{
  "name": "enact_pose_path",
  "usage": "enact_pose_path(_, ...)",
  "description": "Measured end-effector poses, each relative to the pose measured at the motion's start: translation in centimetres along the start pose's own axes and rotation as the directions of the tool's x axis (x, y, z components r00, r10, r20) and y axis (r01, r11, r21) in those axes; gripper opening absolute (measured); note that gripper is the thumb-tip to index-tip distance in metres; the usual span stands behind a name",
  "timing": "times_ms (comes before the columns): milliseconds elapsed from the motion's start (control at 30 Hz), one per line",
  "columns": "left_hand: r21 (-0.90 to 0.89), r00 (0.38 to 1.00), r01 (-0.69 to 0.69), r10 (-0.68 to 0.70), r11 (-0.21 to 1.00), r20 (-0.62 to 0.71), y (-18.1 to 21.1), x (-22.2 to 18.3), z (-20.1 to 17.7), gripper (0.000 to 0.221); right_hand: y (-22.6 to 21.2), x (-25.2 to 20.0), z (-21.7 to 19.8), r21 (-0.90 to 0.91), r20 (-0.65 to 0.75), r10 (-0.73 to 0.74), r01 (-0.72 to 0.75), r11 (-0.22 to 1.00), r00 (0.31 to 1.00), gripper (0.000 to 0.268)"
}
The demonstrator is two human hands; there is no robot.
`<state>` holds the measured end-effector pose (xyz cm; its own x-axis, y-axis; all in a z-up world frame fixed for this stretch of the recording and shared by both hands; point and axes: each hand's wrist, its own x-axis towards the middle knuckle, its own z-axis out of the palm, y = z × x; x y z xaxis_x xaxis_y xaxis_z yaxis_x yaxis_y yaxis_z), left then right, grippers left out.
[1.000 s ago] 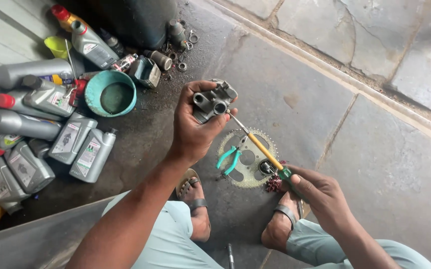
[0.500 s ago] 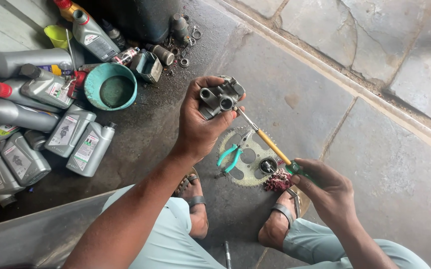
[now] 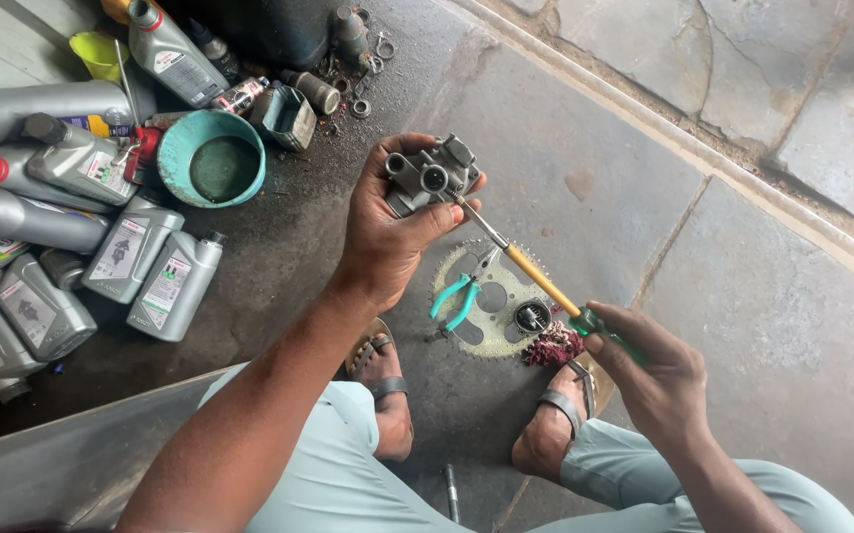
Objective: Using a screwdriver and hands to disassemble and inspect a motorcycle carburetor.
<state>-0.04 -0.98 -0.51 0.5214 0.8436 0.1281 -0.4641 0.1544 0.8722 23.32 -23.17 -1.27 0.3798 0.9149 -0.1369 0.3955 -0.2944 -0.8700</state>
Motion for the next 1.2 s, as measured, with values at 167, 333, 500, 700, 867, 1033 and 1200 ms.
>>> enact_pose_path(167, -0.013, 0.999, 0.041, -0.041, 0.999, -0.025, 0.3, 0.0, 0.3, 0.054, 0.2, -0.2, 0.0, 0.109, 0.012, 0.08, -0.081, 0.991, 0.997, 0.039)
enact_pose_path(333, 0.01, 0.999, 0.037, -0.037, 0.999, -0.018, 0.0, 0.0, 0.1, 0.053, -0.3, -0.1, -0.1, -0.045, 0.01, 0.056, -0.056, 0.997, 0.998, 0.039)
enact_pose_path(500, 0.034, 1.0, 0.01, -0.011, 0.999, 0.007, -0.2, 0.0, 0.2, 0.053, 0.2, -0.1, -0.1, 0.016, 0.031, 0.09, -0.091, 0.996, 0.995, 0.041)
enact_pose_path(700, 0.051, 1.0, 0.01, -0.011, 0.999, 0.017, -0.4, 0.0, 0.4, 0.052, 1.9, 0.0, -0.6, 0.317, 0.186, 0.181, -0.233, 0.919, 0.966, 0.044)
enact_pose_path(867, 0.061, 0.999, 0.032, -0.034, 0.998, 0.029, -0.6, -0.1, 0.5, 0.052, 0.3, 0.5, -0.8, 0.444, 0.367, 0.179, -0.341, 0.828, 0.913, 0.05)
enact_pose_path(1033, -0.005, 0.998, 0.056, -0.055, 0.998, 0.039, -0.6, -0.1, 1.0, 0.052, 0.7, 0.4, -1.5, 0.678, 0.638, 0.105, -0.62, 0.394, 0.763, 0.049)
enact_pose_path(1200, -0.276, 0.968, 0.219, -0.244, 0.936, -0.062, -0.1, -0.1, 2.0, 0.05, 3.9, -0.4, -0.9, 0.644, 0.553, 0.059, -0.471, 0.603, 0.831, 0.031)
